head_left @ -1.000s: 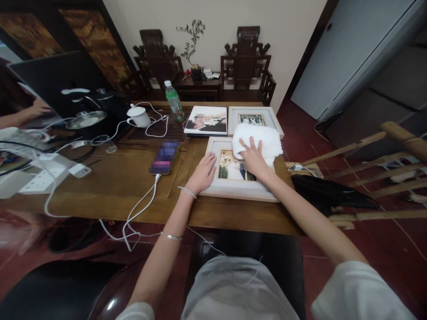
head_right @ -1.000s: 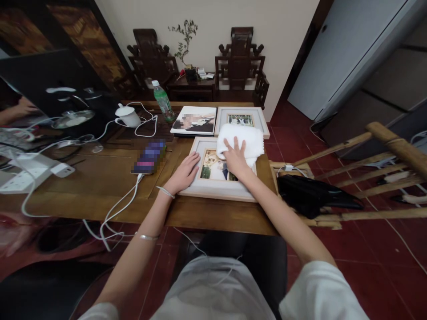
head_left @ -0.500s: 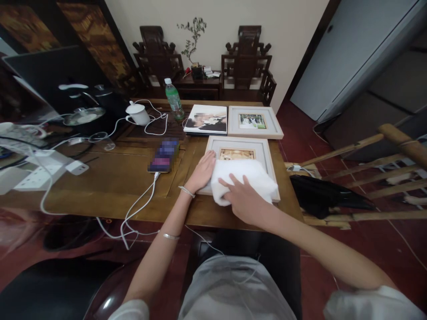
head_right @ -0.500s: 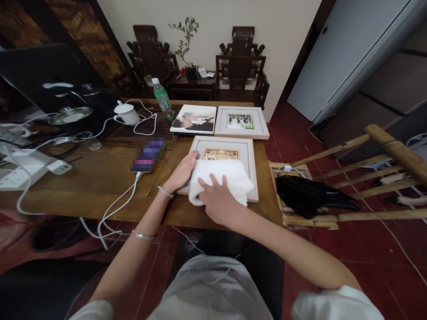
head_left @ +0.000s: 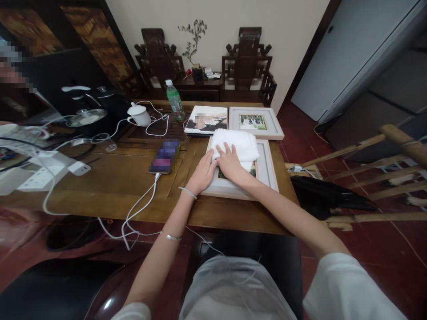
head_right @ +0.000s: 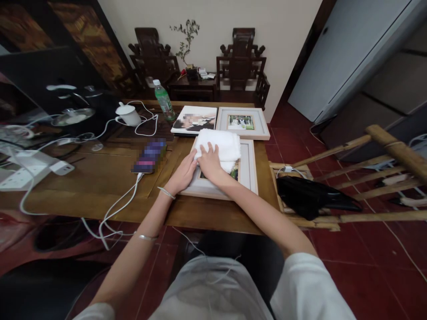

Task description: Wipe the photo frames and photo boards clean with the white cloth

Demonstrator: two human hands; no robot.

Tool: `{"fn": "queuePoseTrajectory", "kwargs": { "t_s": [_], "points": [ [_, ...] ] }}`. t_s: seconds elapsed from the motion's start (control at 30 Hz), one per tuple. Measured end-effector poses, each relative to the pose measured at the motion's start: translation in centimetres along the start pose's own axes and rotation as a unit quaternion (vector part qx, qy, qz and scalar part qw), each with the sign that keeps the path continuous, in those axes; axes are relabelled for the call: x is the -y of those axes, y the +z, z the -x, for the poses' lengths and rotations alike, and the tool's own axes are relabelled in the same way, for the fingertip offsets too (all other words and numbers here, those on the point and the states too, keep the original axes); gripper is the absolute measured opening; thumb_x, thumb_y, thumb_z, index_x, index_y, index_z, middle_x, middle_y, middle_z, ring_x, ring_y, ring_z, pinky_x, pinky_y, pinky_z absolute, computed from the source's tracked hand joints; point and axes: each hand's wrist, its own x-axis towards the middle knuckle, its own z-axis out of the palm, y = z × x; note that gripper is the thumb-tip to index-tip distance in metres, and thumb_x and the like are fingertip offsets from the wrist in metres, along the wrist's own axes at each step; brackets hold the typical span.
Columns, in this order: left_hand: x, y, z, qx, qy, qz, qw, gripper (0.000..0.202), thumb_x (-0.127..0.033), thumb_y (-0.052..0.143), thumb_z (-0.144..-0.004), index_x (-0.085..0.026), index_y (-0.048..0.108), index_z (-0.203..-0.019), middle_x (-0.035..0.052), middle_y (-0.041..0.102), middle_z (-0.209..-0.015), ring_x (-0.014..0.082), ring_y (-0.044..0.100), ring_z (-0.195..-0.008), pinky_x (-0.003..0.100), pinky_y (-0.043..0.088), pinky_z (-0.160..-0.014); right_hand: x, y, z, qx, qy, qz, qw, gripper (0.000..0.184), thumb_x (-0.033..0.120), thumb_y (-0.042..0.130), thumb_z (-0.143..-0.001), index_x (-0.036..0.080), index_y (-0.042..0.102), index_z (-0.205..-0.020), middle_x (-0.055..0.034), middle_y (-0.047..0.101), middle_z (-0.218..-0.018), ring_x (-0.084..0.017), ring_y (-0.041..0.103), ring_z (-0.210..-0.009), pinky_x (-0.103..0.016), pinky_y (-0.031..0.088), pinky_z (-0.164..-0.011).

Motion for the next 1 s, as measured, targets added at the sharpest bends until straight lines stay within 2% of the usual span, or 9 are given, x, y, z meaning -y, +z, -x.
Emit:
{"fn": "queuePoseTrajectory", "kwargs": {
  "t_s": [0.1, 0.17, 0.23, 0.37, 0.5, 0.57, 0.7, 0.87, 1.0],
  "points": [
    [0.0, 0.0, 0.1, -0.002, 0.002, 0.014, 1.0, 0.061, -0.047, 0.015, -0.098, -0.008, 0.03, -0.143, 0.0158, 0.029, -0.152, 0.0207, 0.024, -0.142, 0.042, 0.02, -0.117, 1.4, -0.6, 2.6, 0.032, -0.032, -0.004, 0.999, 0.038, 0.013, 0.041, -0.09, 0.012, 0.062, -0.122, -0.0144, 0.038, -0.148, -0.039, 0.028, -0.136, -0.059, 0.026, -0.107],
    [0.0, 0.0, 0.1, -0.005, 0.006, 0.012, 1.0, 0.06, -0.046, 0.013, -0.098, -0.012, 0.031, -0.143, 0.0135, 0.029, -0.153, 0.0199, 0.024, -0.142, 0.041, 0.02, -0.117, 2.2, -1.1, 5.0, 0.046, -0.073, -0.006, 0.996, 0.033, 0.01, 0.047, -0.086, 0.013, 0.069, -0.11, -0.0146, 0.039, -0.147, -0.04, 0.03, -0.135, -0.058, 0.027, -0.106],
    [0.1, 0.1, 0.0, -0.006, 0.011, -0.007, 1.0, 0.059, -0.047, 0.015, -0.098, -0.012, 0.034, -0.142, 0.014, 0.032, -0.151, 0.0209, 0.025, -0.142, 0.041, 0.021, -0.117, 2.4, -1.4, 7.3, 0.028, -0.112, -0.007, 0.993, 0.029, 0.008, 0.049, -0.084, 0.014, 0.073, -0.099, -0.014, 0.042, -0.145, -0.039, 0.033, -0.134, -0.056, 0.029, -0.106],
    [0.3, 0.3, -0.1, -0.003, 0.018, -0.052, 0.998, 0.056, -0.045, 0.023, -0.097, -0.009, 0.04, -0.138, 0.016, 0.04, -0.146, 0.0239, 0.029, -0.14, 0.044, 0.023, -0.116, 0.6, -1.9, 10.8, 0.007, -0.128, -0.002, 0.992, 0.029, 0.003, 0.05, -0.08, 0.015, 0.074, -0.091, -0.0118, 0.048, -0.141, -0.035, 0.038, -0.132, -0.05, 0.031, -0.107],
    [0.4, 0.5, -0.1, -0.005, 0.036, -0.07, 0.997, 0.053, -0.042, 0.028, -0.097, -0.009, 0.041, -0.136, 0.0167, 0.04, -0.146, 0.0254, 0.03, -0.14, 0.046, 0.024, -0.115, -2.2, -2.9, 13.1, 0.051, -0.086, 0.025, 0.995, 0.032, 0.001, 0.05, -0.079, 0.017, 0.075, -0.09, -0.0088, 0.052, -0.138, -0.034, 0.039, -0.132, -0.048, 0.033, -0.107],
    [0.4, 0.5, -0.1, -0.008, 0.037, -0.074, 0.997, 0.053, -0.04, 0.028, -0.097, -0.007, 0.043, -0.134, 0.018, 0.04, -0.146, 0.0256, 0.031, -0.139, 0.046, 0.024, -0.115, -2.8, -3.4, 13.9, 0.076, -0.063, 0.043, 0.994, 0.031, 0.003, 0.05, -0.08, 0.016, 0.075, -0.09, -0.0101, 0.051, -0.138, -0.036, 0.039, -0.131, -0.05, 0.034, -0.106],
    [0.4, 0.6, -0.1, -0.018, 0.019, -0.059, 0.998, 0.051, -0.039, 0.028, -0.097, -0.007, 0.048, -0.131, 0.0174, 0.042, -0.145, 0.0244, 0.031, -0.139, 0.045, 0.024, -0.116, -1.3, -3.2, 13.6, 0.08, -0.039, 0.042, 0.995, 0.028, 0.008, 0.049, -0.085, 0.015, 0.075, -0.094, -0.0163, 0.05, -0.138, -0.038, 0.04, -0.13, -0.054, 0.032, -0.105],
    [0.5, 0.6, -0.2, -0.026, -0.028, 0.003, 0.999, 0.047, -0.039, 0.025, -0.098, -0.015, 0.051, -0.129, 0.0106, 0.045, -0.144, 0.0205, 0.033, -0.139, 0.044, 0.025, -0.116, 3.3, -1.6, 10.0, 0.008, -0.076, 0.006, 0.997, 0.027, 0.015, 0.048, -0.089, 0.015, 0.075, -0.093, -0.0192, 0.05, -0.137, -0.036, 0.043, -0.129, -0.055, 0.034, -0.103],
    [0.5, 0.4, -0.3, -0.022, -0.006, -0.012, 1.0, 0.047, -0.038, 0.026, -0.098, -0.014, 0.049, -0.131, 0.0117, 0.045, -0.144, 0.0216, 0.03, -0.14, 0.045, 0.025, -0.116, 5.3, -0.9, 8.3, -0.023, -0.069, -0.009, 0.997, 0.03, 0.018, 0.045, -0.092, 0.013, 0.074, -0.095, -0.0207, 0.052, -0.134, -0.034, 0.045, -0.127, -0.053, 0.034, -0.104]
  ]
}}
